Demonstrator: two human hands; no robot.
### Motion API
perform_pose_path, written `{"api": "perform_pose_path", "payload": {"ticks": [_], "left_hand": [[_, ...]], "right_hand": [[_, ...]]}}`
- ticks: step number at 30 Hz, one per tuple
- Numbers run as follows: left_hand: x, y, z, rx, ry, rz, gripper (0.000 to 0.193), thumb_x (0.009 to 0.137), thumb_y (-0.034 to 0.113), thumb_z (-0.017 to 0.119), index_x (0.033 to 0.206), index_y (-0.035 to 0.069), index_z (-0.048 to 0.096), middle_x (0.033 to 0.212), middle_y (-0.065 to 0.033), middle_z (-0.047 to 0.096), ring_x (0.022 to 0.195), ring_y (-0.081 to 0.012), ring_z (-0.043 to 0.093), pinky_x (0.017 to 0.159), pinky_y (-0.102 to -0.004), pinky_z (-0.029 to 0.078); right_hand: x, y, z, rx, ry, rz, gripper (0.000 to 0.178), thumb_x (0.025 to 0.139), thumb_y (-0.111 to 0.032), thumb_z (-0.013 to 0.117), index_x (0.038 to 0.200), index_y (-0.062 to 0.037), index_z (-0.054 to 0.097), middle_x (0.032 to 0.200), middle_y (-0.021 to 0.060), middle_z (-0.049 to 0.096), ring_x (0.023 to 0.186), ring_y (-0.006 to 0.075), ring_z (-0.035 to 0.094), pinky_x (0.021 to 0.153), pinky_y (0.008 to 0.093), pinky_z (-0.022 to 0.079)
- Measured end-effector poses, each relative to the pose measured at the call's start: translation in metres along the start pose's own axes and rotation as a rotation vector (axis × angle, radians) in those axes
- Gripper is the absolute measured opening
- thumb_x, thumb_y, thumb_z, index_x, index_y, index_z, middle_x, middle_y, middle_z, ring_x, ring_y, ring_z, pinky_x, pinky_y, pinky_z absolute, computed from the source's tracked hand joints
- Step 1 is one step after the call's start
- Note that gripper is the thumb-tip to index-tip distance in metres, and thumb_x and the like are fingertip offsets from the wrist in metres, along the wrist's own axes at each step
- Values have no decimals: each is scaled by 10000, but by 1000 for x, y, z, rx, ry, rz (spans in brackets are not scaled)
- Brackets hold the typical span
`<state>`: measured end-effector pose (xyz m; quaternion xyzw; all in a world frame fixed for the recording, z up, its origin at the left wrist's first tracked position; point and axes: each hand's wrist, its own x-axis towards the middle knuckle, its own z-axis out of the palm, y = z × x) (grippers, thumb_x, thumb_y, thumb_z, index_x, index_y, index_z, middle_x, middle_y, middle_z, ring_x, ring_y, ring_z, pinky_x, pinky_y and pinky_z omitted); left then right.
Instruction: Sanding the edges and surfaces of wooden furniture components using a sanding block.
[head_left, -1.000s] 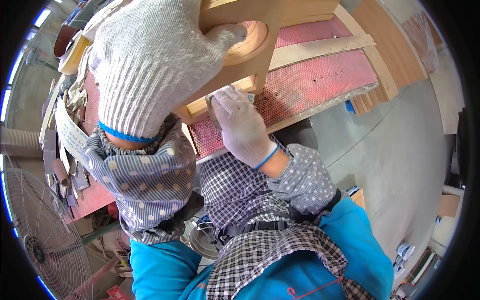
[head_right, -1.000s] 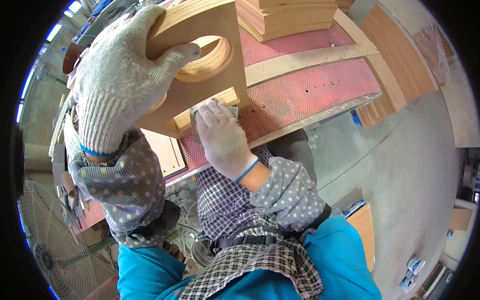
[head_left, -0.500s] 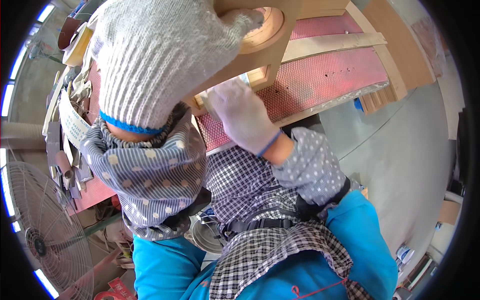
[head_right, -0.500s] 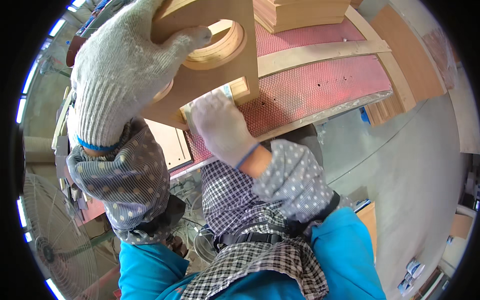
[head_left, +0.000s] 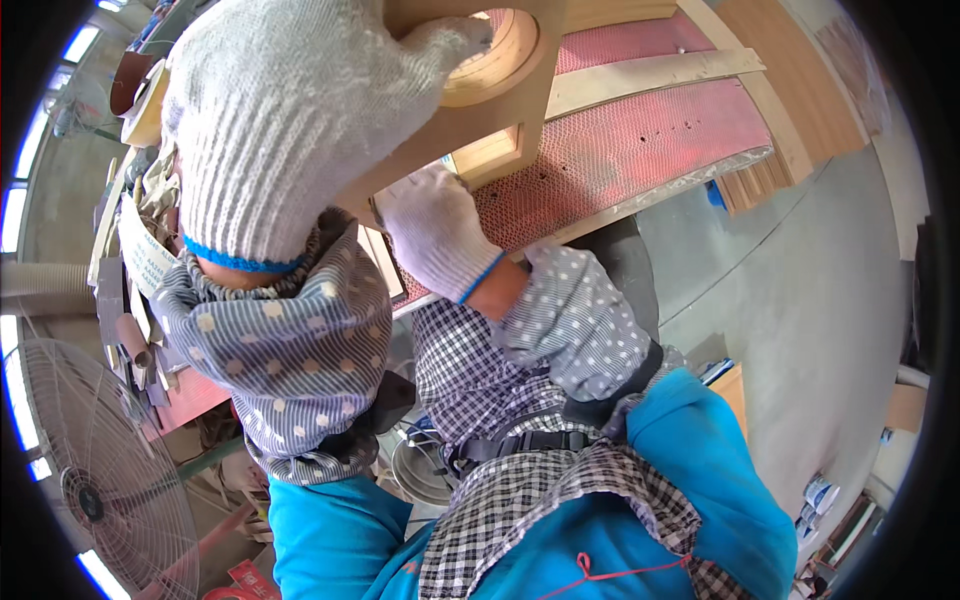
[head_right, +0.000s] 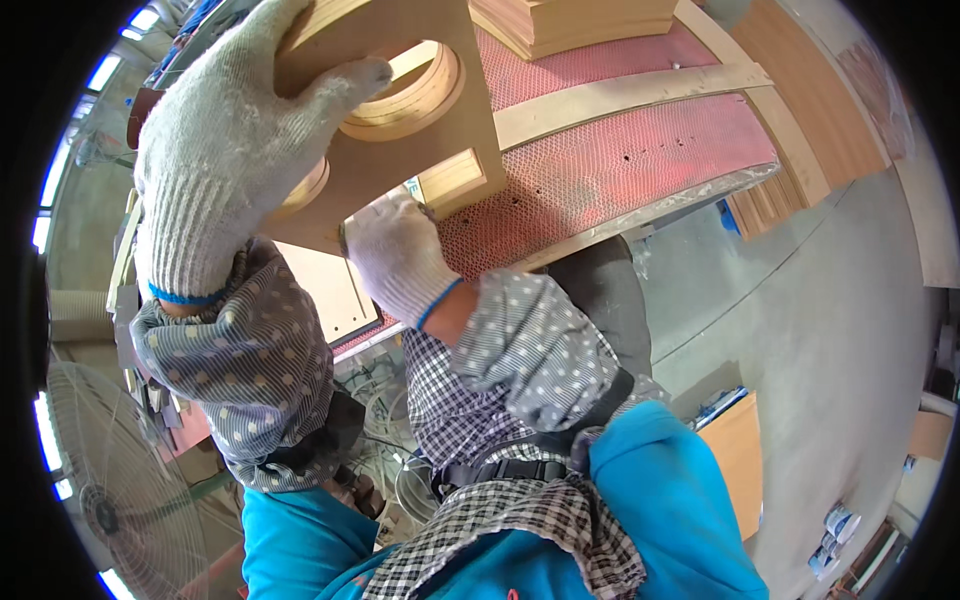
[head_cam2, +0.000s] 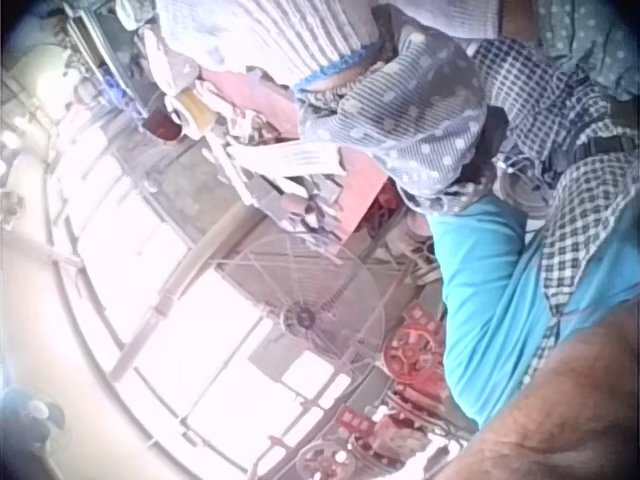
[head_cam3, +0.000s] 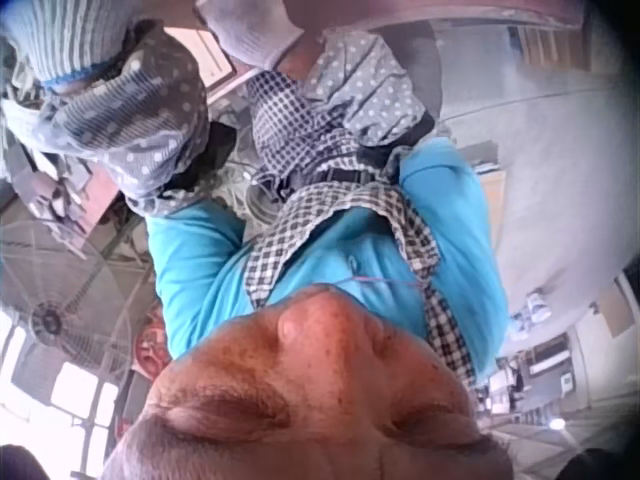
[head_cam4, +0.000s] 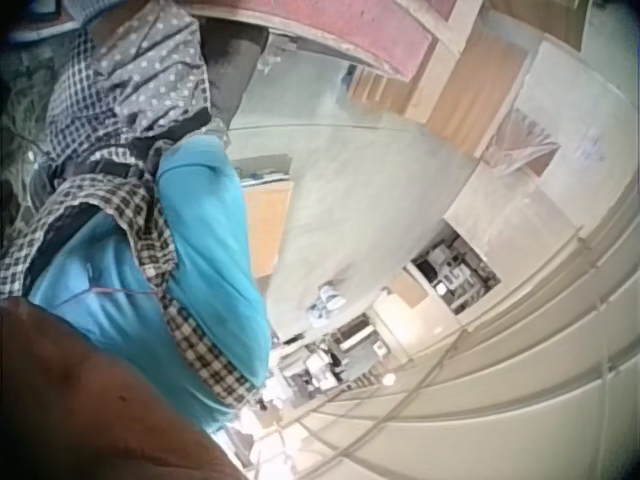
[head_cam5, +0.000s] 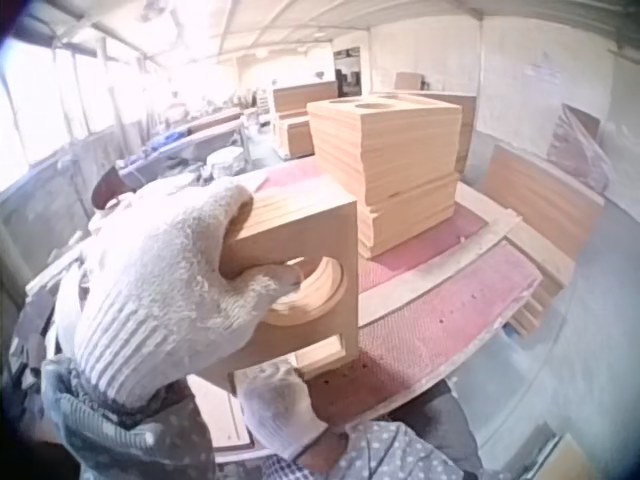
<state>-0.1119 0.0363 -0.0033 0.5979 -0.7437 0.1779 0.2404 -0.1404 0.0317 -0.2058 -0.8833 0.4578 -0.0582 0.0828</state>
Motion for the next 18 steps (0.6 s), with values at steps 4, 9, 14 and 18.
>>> {"api": "perform_pose_path", "payload": {"ticks": [4,9,14,18], "left_hand": [[3,-7,7,136,5,-11,370,767,268,868,971,7,702,887,-190,706,860,-367,708,797,-452,552],[0,5,1,23,33,-1,392,763,275,870,1017,17,722,897,-188,709,882,-360,714,829,-452,551],[-4,7,0,184,85,38,398,763,274,866,1029,14,723,907,-200,708,899,-359,715,843,-464,548],[1,4,-5,31,0,23,403,766,282,863,1033,16,721,912,-190,709,895,-362,713,839,-465,547]], "right_hand": [[-35,23,28,11,644,-328,278,912,-206,660,1106,-11,703,1134,110,705,1126,290,663,1060,425,484],[-18,8,4,54,172,-142,338,910,-178,624,1179,18,684,1217,139,658,1230,313,616,1144,466,447],[-34,18,21,87,620,-331,344,870,-229,629,1116,1,701,1112,104,658,1201,266,597,1114,428,438],[-25,18,4,57,212,-266,386,846,-164,674,1184,23,674,1232,115,625,1242,269,567,1136,423,429]]}}
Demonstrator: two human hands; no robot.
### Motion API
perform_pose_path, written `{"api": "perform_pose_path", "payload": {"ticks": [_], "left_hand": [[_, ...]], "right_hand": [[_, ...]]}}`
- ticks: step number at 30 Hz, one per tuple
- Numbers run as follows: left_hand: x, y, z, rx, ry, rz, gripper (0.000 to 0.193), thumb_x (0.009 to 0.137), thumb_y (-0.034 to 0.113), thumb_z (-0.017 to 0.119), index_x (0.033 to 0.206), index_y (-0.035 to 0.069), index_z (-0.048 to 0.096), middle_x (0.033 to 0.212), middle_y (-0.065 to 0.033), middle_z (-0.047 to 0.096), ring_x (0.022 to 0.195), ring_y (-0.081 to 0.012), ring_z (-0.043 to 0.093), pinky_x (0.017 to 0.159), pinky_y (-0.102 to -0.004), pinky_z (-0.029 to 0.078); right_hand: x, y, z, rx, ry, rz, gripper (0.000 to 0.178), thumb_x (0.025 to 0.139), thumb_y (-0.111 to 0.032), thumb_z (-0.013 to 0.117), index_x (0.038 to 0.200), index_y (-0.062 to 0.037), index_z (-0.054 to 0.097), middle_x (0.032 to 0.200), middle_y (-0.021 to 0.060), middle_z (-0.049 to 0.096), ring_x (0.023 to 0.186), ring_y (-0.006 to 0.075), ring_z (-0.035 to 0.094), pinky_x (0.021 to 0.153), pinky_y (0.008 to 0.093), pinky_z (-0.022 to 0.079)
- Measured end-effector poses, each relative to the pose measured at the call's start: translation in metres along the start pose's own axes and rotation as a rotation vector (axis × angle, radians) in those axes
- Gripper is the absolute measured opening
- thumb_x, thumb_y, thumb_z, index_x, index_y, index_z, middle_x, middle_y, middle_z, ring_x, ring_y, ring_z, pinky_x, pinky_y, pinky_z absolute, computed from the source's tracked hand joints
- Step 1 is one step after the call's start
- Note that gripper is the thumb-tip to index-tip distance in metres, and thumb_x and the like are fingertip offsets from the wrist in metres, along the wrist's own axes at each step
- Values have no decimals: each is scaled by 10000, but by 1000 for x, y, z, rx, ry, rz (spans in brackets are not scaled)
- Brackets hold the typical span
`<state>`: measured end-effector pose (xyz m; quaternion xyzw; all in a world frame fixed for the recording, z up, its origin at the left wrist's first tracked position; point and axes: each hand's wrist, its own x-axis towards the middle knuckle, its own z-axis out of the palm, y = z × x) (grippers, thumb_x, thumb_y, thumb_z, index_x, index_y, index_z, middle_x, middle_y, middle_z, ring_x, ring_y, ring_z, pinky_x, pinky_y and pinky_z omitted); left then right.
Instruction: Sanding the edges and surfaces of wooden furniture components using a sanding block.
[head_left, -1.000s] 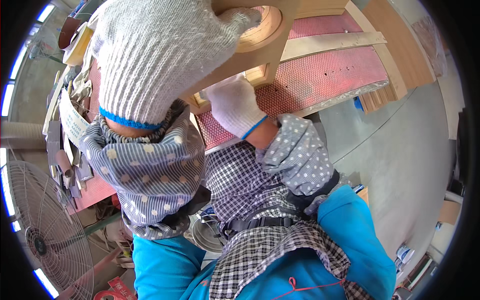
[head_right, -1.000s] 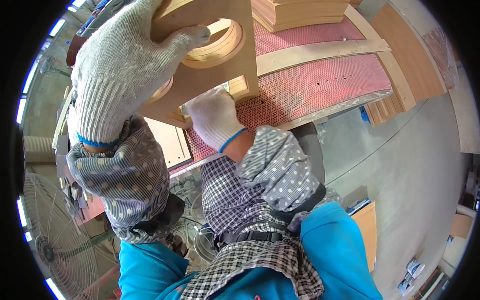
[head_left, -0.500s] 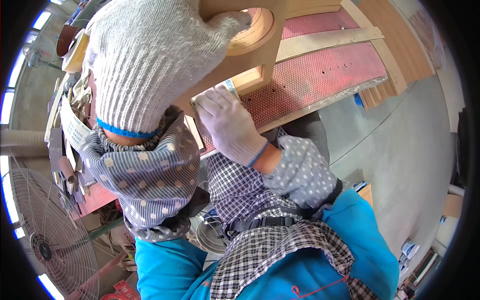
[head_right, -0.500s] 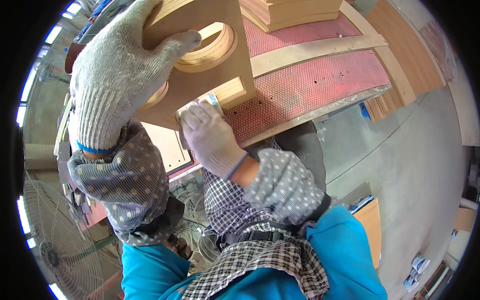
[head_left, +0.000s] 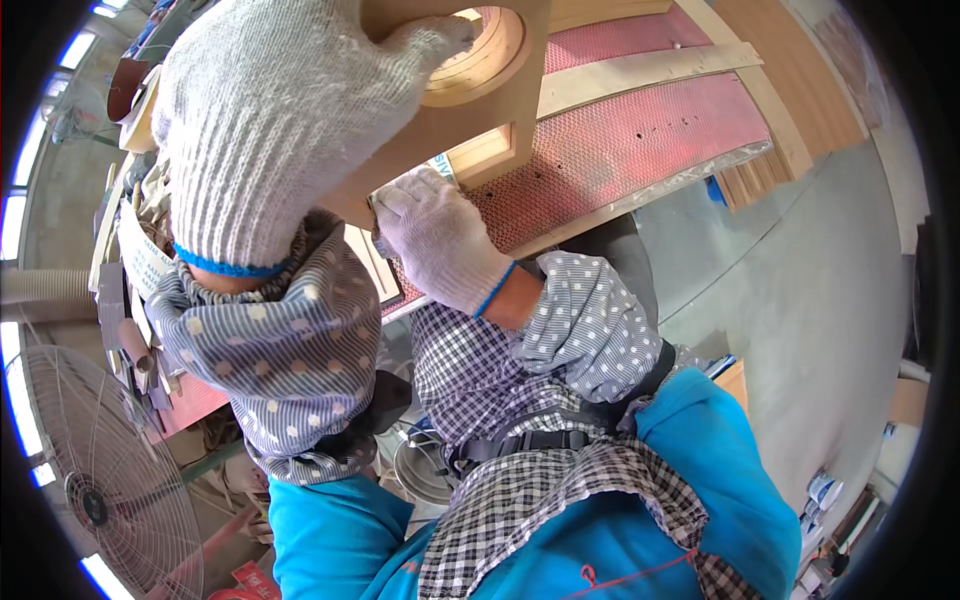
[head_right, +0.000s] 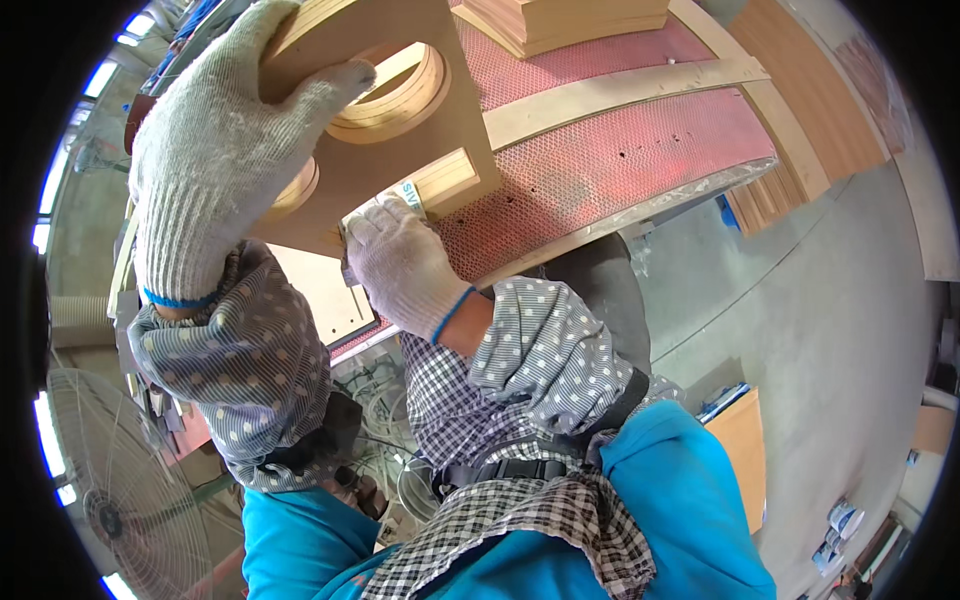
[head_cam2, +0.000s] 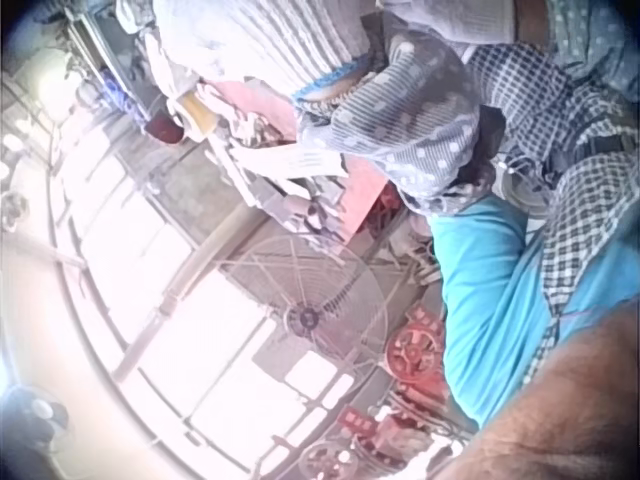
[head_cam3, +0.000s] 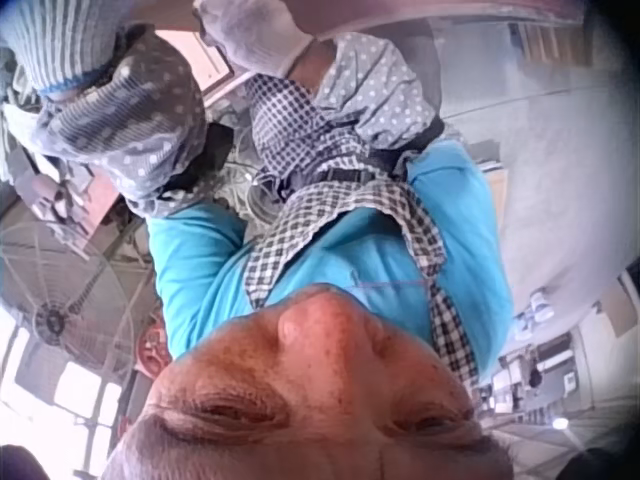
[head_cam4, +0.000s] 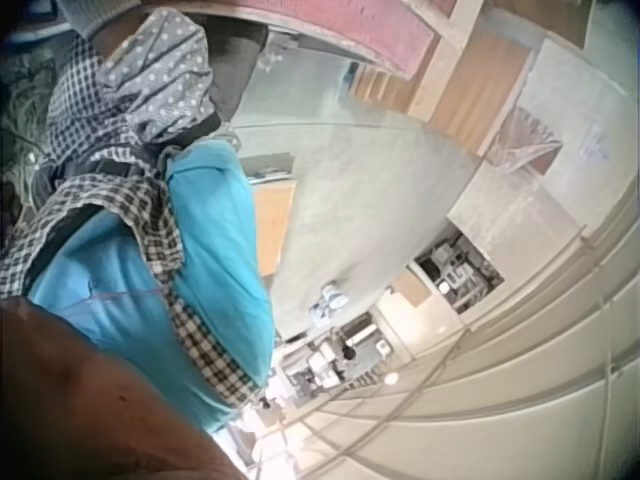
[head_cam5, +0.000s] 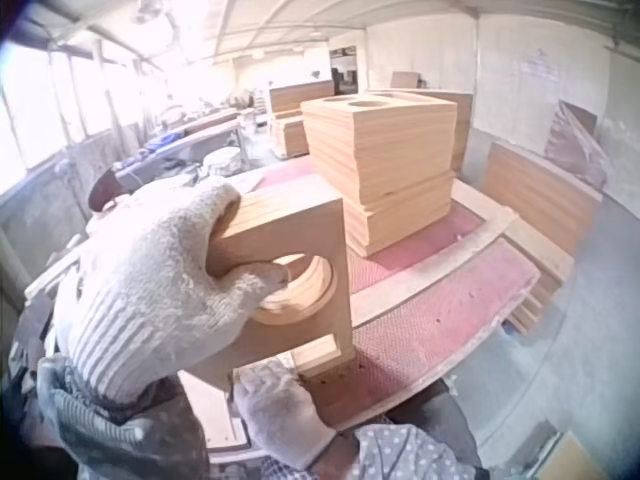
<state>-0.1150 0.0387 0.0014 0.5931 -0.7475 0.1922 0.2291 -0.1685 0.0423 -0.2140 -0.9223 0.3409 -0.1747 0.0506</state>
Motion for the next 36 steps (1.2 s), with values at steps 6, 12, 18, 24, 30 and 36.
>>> {"api": "perform_pose_path", "payload": {"ticks": [6,12,18,24,30,36], "left_hand": [[-6,3,1,61,27,-18,408,768,282,855,1035,6,716,921,-198,709,898,-373,709,834,-467,545],[-2,-2,2,8,14,-16,391,758,278,859,1004,13,709,914,-196,709,896,-369,710,826,-462,545],[-1,0,-2,-38,-24,-71,384,771,276,855,991,2,700,894,-204,704,878,-364,711,808,-455,549],[-1,-8,5,-5,14,3,362,772,269,848,978,3,713,902,-194,701,893,-361,706,826,-460,546],[2,-9,5,8,37,17,359,768,269,851,969,6,713,896,-193,699,892,-361,704,827,-462,545],[1,-22,16,13,36,21,355,764,270,853,959,9,712,890,-192,697,890,-361,702,827,-463,543]], "right_hand": [[-18,-2,13,5,380,-98,365,901,-224,637,1180,0,706,1198,114,665,1277,277,587,1178,431,410],[21,1,14,43,-222,194,253,880,-218,662,1012,-7,705,1103,121,680,1096,265,635,1049,385,475],[-8,9,3,40,412,-107,233,864,-175,644,1025,-20,709,1073,110,664,1138,240,623,1018,401,474],[29,4,-21,63,-448,295,221,883,-174,651,1009,-1,709,1136,175,685,1187,264,626,975,379,487],[-16,27,-4,57,327,-50,261,919,-108,567,1143,-2,648,1153,162,655,1134,311,625,958,441,527],[9,29,-13,-31,-260,369,279,861,-92,629,1125,-18,677,1122,157,671,1047,312,671,777,402,575]]}}
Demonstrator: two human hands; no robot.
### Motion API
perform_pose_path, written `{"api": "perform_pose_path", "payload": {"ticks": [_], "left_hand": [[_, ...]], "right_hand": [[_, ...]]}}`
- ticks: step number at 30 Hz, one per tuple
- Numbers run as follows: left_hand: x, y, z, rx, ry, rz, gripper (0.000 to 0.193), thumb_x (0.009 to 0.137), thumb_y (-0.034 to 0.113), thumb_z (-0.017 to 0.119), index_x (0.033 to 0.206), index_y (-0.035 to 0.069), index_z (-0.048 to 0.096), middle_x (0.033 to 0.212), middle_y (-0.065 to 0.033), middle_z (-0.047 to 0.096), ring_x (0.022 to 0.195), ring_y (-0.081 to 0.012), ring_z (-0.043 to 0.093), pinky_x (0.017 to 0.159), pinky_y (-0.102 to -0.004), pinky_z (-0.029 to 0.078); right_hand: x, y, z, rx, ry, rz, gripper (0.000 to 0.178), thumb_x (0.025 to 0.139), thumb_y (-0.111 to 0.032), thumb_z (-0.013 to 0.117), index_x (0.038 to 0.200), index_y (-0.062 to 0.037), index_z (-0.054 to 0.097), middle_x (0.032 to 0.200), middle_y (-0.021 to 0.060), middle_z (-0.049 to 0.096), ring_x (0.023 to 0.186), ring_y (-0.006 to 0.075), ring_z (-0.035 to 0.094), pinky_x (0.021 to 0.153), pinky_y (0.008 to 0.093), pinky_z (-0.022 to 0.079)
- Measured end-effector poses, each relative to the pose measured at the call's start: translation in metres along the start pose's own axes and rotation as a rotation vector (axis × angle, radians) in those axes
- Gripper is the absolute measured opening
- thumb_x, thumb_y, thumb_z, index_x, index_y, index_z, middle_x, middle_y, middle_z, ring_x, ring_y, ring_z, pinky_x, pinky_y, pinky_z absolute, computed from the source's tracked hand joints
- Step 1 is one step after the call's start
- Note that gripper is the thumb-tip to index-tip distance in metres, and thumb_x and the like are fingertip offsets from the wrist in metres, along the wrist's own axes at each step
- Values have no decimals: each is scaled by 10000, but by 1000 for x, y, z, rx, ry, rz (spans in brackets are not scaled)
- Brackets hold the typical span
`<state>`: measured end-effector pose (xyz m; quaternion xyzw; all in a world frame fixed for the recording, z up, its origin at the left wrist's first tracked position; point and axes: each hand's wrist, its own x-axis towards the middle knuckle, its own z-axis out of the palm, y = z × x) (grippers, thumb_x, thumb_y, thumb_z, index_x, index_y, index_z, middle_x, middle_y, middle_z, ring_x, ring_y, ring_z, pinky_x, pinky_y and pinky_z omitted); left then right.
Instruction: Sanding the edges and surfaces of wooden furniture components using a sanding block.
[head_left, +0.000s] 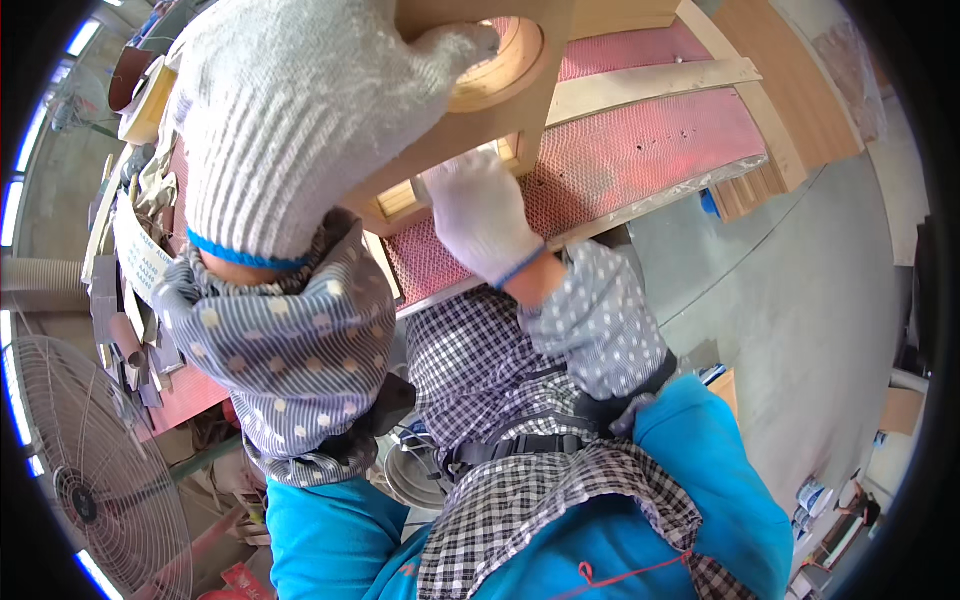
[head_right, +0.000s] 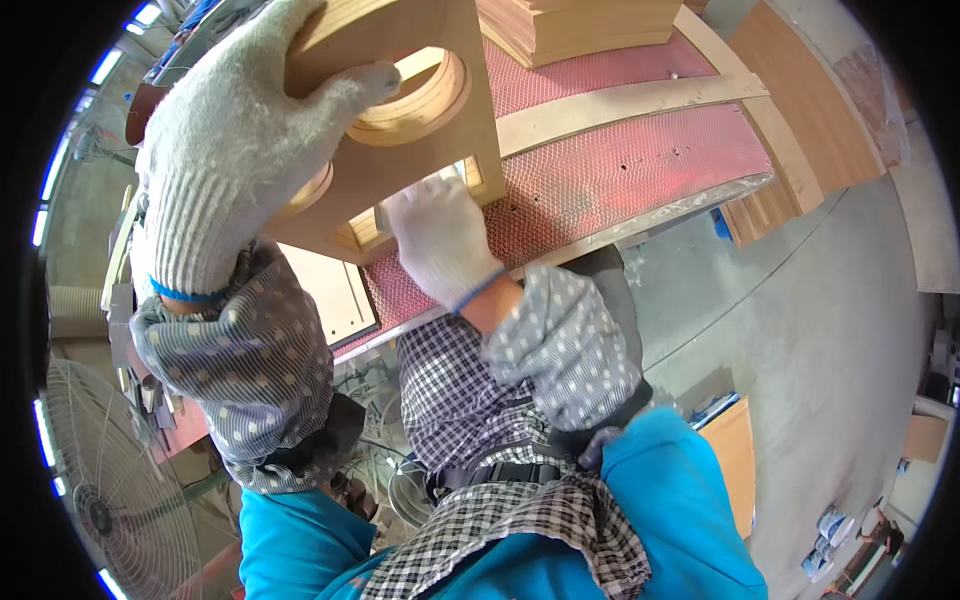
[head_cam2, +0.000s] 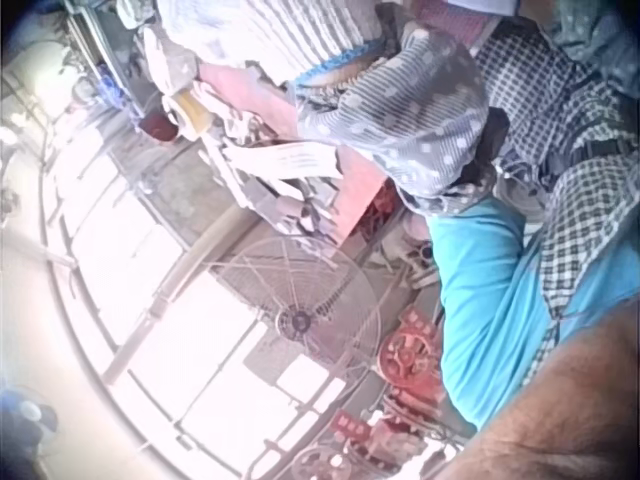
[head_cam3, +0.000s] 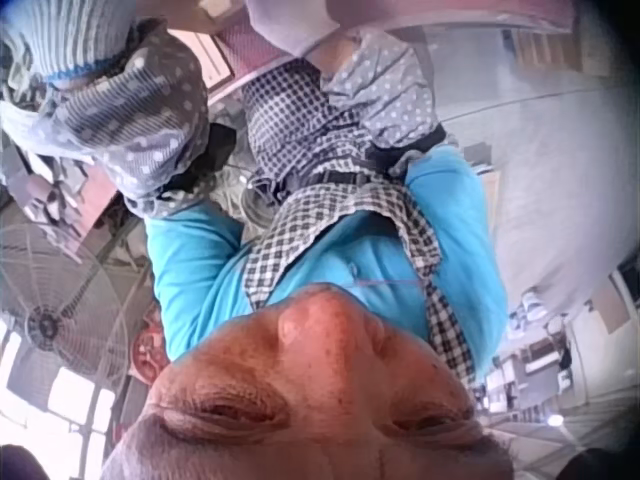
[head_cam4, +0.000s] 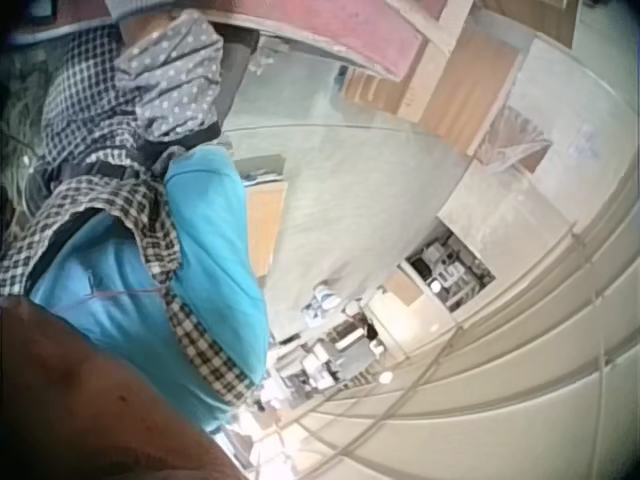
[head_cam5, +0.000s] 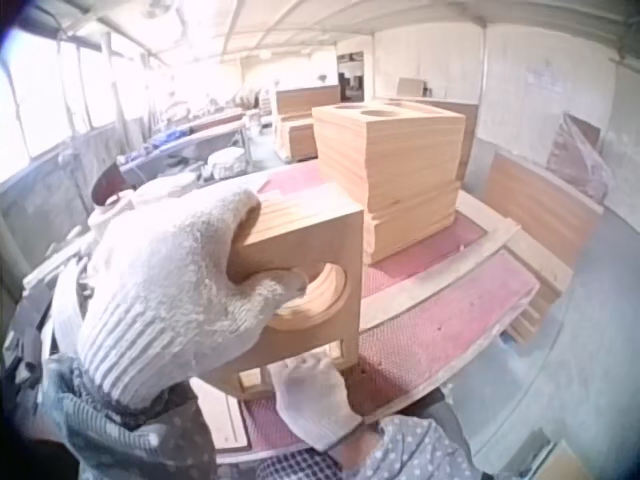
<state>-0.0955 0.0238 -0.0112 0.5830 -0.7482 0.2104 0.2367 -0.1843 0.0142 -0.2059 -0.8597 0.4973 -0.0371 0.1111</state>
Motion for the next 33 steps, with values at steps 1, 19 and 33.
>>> {"api": "perform_pose_path", "payload": {"ticks": [1,19,33], "left_hand": [[1,-12,9,1,11,18,354,764,270,854,957,9,712,889,-191,697,890,-361,702,827,-463,543],[-6,23,-11,47,18,-33,401,759,287,862,1028,26,719,905,-168,714,898,-357,700,837,-462,531],[-2,-38,15,-141,-194,-13,567,930,254,785,1389,-24,602,1282,-220,696,1155,-342,704,993,-396,544]], "right_hand": [[-11,4,12,16,327,-129,266,888,-117,614,1124,-14,677,1108,137,687,1062,303,665,880,409,548],[9,8,-17,118,-47,124,209,890,-129,631,1067,-45,706,1039,143,692,1098,301,674,1025,440,521],[0,7,22,15,372,17,184,892,-187,602,912,-70,742,968,158,730,921,299,718,731,419,574]]}}
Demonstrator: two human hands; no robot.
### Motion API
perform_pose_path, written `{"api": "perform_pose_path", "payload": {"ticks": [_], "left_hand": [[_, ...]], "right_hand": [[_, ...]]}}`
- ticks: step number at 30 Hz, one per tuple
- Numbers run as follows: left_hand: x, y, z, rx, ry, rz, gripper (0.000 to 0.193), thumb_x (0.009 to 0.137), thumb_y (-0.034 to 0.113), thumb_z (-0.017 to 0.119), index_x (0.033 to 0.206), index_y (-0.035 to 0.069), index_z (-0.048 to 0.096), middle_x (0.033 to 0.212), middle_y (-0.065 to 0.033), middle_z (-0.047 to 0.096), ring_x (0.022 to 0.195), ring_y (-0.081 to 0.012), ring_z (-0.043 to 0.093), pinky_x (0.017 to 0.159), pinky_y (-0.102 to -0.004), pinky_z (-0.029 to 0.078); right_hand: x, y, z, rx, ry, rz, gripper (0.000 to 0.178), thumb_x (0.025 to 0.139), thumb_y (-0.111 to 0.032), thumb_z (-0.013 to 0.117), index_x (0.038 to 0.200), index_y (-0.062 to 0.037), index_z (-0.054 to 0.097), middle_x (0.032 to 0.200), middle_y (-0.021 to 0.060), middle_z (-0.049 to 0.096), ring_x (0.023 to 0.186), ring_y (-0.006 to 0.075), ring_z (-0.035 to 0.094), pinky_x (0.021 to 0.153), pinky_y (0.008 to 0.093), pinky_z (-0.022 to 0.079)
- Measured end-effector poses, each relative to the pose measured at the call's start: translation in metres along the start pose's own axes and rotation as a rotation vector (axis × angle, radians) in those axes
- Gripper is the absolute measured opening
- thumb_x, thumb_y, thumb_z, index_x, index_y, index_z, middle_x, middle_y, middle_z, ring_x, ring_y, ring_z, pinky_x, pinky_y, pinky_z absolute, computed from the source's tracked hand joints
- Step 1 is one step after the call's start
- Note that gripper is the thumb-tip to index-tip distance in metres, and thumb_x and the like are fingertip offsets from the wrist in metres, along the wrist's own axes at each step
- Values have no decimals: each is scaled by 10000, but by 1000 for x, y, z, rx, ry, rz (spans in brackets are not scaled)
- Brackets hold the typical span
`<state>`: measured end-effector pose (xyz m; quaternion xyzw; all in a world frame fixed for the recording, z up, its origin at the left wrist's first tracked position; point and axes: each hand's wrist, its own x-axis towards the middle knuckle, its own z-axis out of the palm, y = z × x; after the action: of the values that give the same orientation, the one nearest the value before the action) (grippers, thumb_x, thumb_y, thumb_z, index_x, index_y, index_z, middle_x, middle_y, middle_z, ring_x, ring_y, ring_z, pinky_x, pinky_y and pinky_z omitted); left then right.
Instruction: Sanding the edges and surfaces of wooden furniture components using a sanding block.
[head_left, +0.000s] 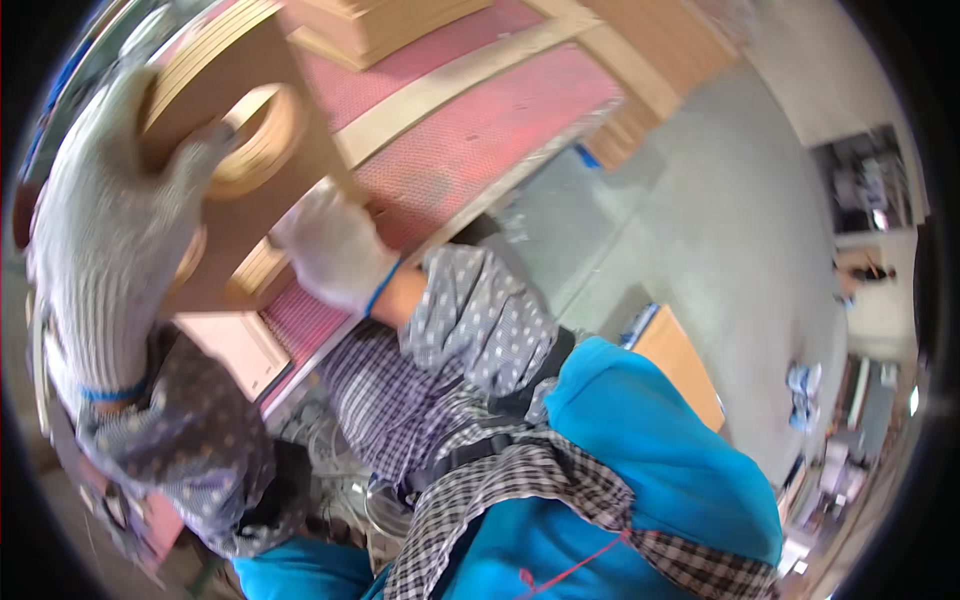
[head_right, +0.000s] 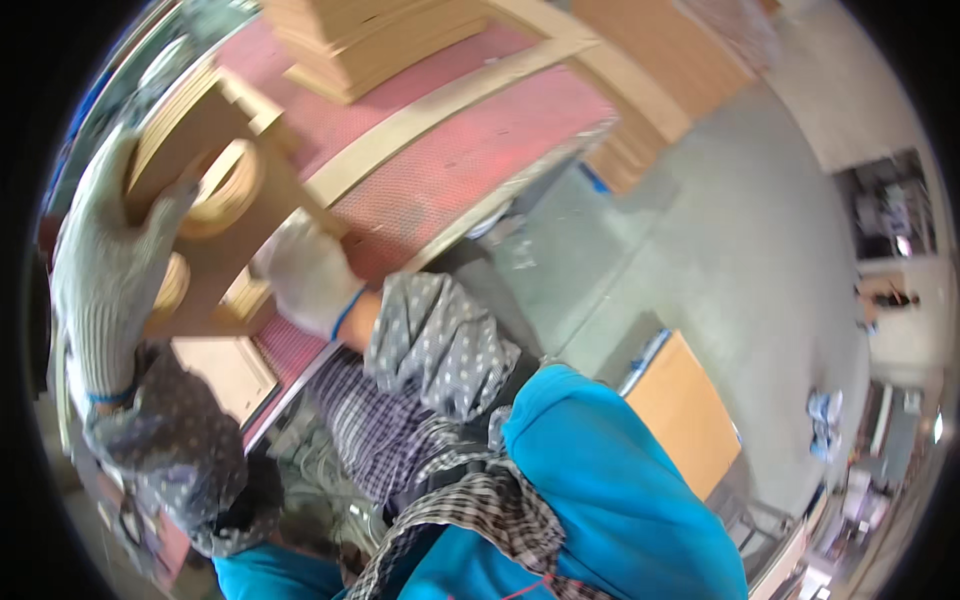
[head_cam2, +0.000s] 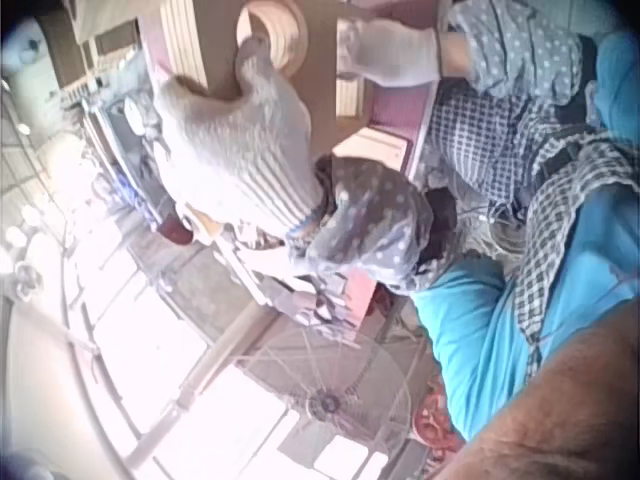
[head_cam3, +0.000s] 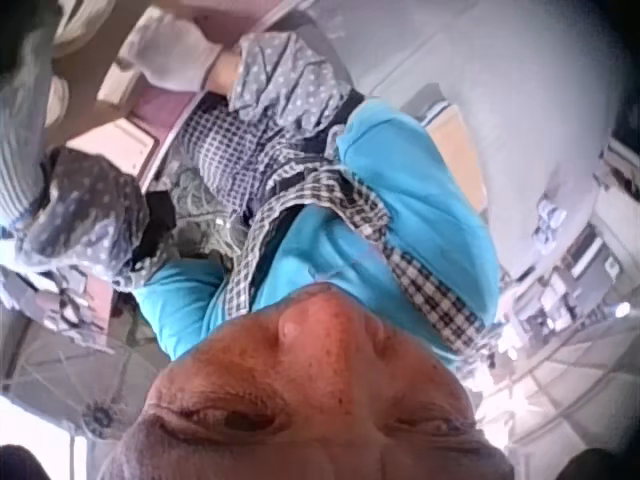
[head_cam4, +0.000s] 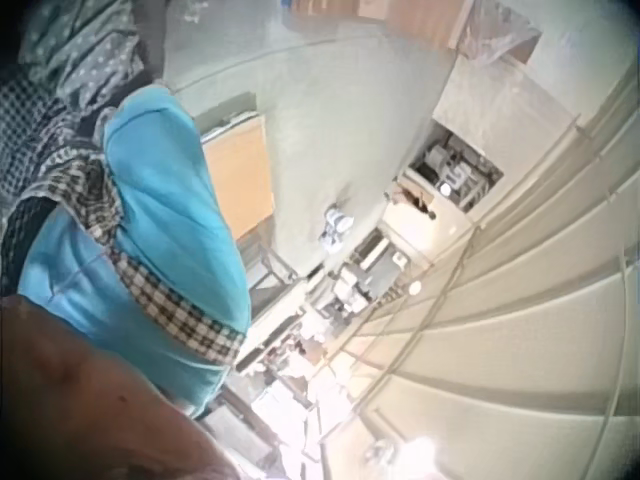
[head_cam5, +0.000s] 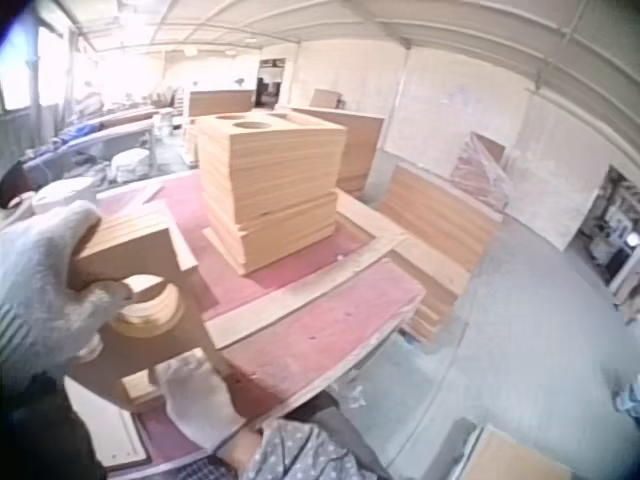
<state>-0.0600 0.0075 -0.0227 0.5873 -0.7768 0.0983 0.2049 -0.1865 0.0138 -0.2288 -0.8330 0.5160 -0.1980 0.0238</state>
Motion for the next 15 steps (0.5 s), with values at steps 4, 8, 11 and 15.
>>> {"api": "perform_pose_path", "payload": {"ticks": [4,8,11,15], "left_hand": [[5,-18,14,6,124,123,580,956,213,770,1440,-26,558,1328,-251,667,1226,-386,660,1054,-408,520],[9,-33,26,-23,31,106,553,1016,319,713,1460,21,570,1298,-262,693,1144,-389,713,943,-435,583],[3,-37,18,250,3,-27,587,1029,434,669,1463,49,582,1244,-274,717,1084,-393,743,861,-451,606],[4,-18,10,209,-86,-100,661,1015,509,656,1484,49,577,1092,-256,767,994,-392,770,807,-446,615]], "right_hand": [[-15,16,-1,28,318,-138,256,909,-168,593,1075,-41,742,1144,181,698,1103,288,680,882,408,572],[18,14,15,5,-84,-22,200,810,-144,656,943,-55,776,860,100,721,804,268,713,598,414,542],[10,2,11,-67,-84,-34,266,834,-201,655,1021,-56,776,1068,117,739,1080,291,684,866,407,537],[-18,9,22,-19,521,-123,383,920,-251,610,1197,-9,714,1288,171,661,1273,298,573,1048,394,463]]}}
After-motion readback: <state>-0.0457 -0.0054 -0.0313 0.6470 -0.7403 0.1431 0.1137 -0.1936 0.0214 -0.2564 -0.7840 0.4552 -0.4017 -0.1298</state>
